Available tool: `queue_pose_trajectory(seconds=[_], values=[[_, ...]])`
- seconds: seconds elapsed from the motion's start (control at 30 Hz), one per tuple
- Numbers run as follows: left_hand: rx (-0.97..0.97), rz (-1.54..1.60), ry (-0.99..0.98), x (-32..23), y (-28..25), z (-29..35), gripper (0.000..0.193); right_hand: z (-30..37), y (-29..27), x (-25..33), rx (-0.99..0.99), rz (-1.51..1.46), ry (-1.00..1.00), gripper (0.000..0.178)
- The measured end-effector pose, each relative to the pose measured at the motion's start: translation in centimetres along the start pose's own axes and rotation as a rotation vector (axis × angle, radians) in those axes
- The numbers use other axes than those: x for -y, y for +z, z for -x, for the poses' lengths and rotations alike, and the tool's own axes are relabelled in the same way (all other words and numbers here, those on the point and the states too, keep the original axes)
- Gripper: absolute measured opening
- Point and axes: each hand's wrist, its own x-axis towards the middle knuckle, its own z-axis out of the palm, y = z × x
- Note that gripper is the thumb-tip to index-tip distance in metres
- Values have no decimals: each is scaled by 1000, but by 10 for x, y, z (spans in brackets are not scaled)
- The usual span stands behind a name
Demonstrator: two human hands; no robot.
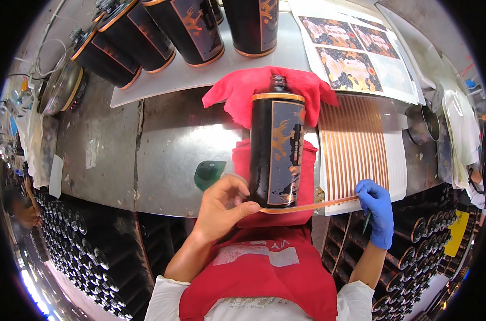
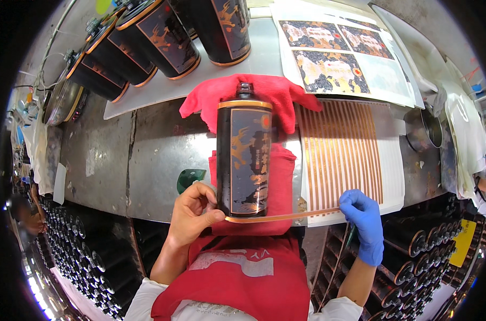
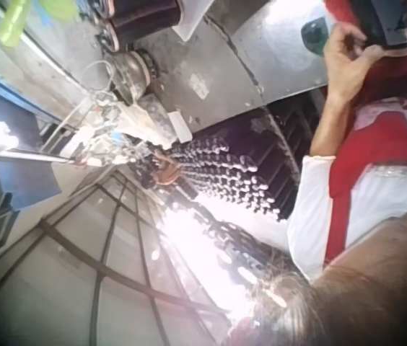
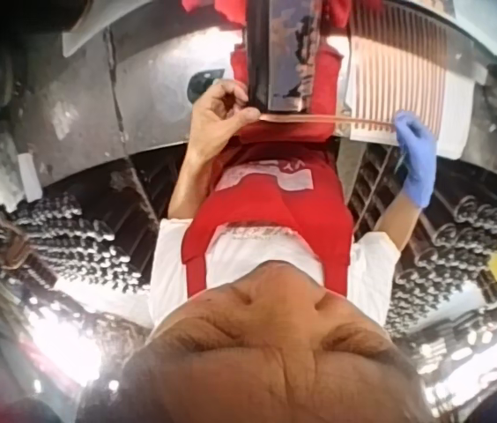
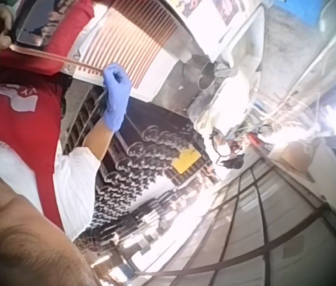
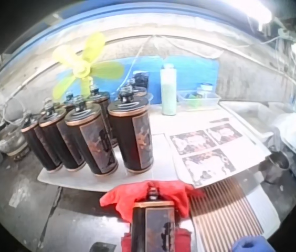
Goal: The person applies decorative copper strips and printed labels to cylindrical black containers. They use a green plastic scraper to smooth the strips and labels onto the curved surfaces, then place the finished containers on a nearby shelf.
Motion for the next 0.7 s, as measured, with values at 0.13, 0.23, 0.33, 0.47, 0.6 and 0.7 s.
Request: queue_pose_trajectory(seconds=[0.13, 0.23, 0.33, 0.47, 0.6, 0.7], values=[[-244, -190, 131, -5, 9, 4, 48, -6, -5, -4, 36, 31, -64, 7], [-116, -807, 562, -19, 36, 6, 71, -10, -5, -3, 27, 68, -53, 9], [25, -1355, 742, -25, 60, -8, 70, -12, -3, -5, 40, 54, -36, 9], [44, -951, 583, -3, 41, -15, 94, -11, 2, -6, 89, 41, -19, 8], [106, -946, 403, 14, 2, -10, 110, -7, 28, -3, 194, 3, -85, 13], [32, -893, 321, 11, 2, -5, 117, -4, 36, 6, 233, -19, -89, 14]])
